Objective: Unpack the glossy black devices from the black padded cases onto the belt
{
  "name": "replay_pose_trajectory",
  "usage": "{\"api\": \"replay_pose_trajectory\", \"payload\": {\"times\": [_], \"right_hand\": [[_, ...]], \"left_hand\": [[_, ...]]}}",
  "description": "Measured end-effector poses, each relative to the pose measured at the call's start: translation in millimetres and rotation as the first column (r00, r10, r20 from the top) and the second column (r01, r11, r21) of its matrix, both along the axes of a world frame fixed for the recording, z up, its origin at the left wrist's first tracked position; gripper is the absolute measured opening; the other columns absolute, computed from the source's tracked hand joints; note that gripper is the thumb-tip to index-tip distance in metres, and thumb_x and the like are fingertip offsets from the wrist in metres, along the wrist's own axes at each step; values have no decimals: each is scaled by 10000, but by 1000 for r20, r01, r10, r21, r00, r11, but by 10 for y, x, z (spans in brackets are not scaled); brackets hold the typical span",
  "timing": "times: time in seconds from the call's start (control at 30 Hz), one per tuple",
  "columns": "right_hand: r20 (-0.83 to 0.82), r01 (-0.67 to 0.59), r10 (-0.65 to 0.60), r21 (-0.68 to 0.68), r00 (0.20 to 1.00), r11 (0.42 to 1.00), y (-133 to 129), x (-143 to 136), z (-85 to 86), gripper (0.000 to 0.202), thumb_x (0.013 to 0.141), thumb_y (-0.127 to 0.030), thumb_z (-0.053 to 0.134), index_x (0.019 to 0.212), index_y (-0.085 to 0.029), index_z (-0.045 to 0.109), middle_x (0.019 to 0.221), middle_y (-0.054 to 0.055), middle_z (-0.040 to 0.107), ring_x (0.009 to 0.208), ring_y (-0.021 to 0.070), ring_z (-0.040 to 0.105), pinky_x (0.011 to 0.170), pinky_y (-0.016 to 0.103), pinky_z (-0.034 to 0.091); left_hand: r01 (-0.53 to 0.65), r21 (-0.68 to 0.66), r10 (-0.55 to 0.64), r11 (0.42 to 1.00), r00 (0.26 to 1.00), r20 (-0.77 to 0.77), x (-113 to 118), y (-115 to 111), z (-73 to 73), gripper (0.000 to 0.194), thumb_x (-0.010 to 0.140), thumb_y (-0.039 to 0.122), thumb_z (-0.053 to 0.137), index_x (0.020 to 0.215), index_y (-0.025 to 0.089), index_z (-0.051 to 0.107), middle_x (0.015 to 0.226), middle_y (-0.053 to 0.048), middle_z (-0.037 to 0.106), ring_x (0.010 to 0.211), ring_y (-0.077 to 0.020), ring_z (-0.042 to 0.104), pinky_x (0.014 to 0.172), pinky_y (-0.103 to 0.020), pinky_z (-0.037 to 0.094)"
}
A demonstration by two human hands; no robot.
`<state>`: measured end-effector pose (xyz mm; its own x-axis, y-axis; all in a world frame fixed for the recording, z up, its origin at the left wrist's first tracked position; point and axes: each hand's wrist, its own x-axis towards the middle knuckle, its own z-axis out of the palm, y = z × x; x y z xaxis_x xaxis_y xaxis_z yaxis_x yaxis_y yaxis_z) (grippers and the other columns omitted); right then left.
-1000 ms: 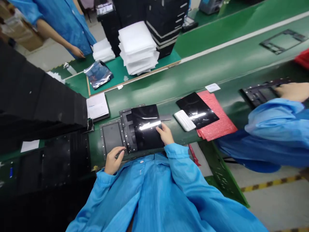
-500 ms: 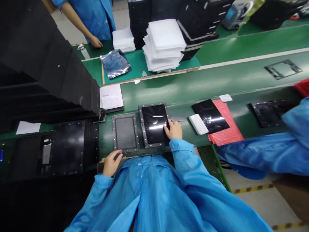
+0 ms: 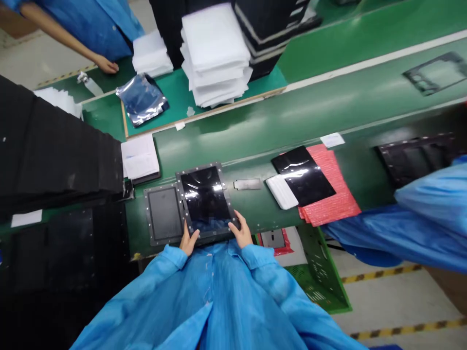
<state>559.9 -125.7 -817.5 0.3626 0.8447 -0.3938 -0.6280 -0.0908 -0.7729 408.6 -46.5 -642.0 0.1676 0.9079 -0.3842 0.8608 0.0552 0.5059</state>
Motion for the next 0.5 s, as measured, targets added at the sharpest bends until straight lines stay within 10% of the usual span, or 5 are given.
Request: {"api": "replay_pose_trajectory", "payload": {"times": [0.3,0.5], "right_hand": [[102,-156,135,235,986,959,1719,1115,257,752,738,-576,588,1374,-208,425,1460,104,407,1376,268,323,1156,437,227],[92,-116,95,250,991,961,1894,1105,241,565,753,-643,540,1132,-224,537,1122,76,626,1074,266,569,979,424,443]], "left_hand": [[-84,329,104,941,994,-43,1223,1429,305,458,922,347,470,1342,165,455,1434,-107,474,1358,-207,404,1149,-368,278],[-87,414,137,906,986,-93,1189,1462,221,389,908,345,530,1238,140,530,1294,-142,596,1242,-240,531,1083,-406,382]]}}
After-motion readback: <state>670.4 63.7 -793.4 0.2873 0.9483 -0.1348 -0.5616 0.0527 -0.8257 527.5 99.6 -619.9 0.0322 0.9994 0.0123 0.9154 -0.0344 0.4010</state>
